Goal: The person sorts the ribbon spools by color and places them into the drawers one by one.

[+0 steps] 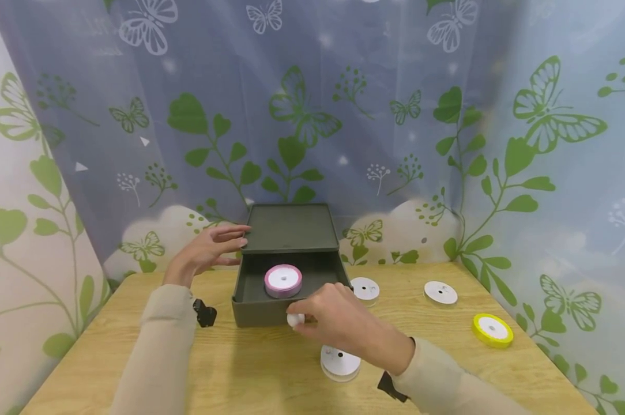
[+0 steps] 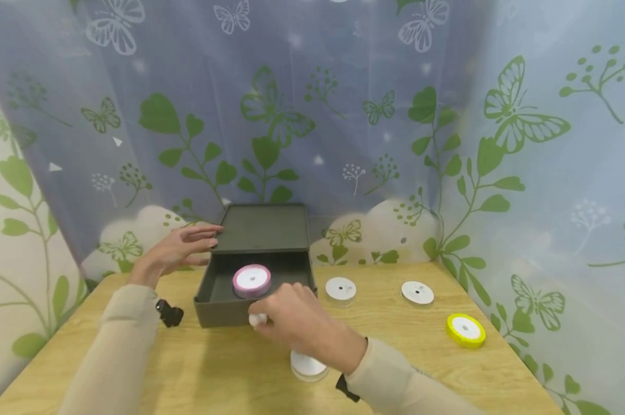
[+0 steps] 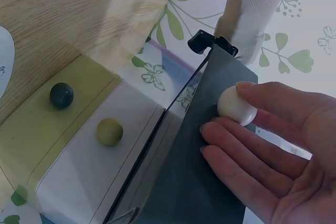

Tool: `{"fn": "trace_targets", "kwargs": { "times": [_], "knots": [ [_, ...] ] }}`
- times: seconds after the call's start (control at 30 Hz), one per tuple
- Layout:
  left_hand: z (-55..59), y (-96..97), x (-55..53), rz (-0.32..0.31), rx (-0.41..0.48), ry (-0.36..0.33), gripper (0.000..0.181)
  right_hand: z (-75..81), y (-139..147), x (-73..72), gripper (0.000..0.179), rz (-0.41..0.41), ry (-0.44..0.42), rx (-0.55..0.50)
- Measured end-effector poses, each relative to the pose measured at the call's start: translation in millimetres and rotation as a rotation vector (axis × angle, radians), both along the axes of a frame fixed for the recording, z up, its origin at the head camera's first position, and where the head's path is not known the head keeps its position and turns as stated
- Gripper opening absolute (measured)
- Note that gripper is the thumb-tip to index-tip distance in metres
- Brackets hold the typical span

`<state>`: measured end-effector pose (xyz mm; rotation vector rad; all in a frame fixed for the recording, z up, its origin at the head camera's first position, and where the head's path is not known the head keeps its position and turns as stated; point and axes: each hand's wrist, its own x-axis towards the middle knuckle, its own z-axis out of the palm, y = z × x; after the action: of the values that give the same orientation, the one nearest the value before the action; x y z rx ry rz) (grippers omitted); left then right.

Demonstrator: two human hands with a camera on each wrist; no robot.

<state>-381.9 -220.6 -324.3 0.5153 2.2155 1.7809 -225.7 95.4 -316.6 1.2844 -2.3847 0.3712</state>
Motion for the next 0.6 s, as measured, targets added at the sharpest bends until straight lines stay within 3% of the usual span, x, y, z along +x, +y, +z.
{"fn": "trace_targets", "kwargs": {
  "times": [0.33, 0.6],
  "knots": [
    [0.5, 0.6, 0.4, -0.010, -0.012, 0.005, 0.064, -1.8, 0, -9.6, 0.015, -0.017, -0.007, -0.036],
    [0.4, 0.3, 0.4, -0.009, -0.013, 0.011, 0.064, -3.7, -1, -19.1, 0.014, -0.024, 0.047, -0.046]
  ]
}}
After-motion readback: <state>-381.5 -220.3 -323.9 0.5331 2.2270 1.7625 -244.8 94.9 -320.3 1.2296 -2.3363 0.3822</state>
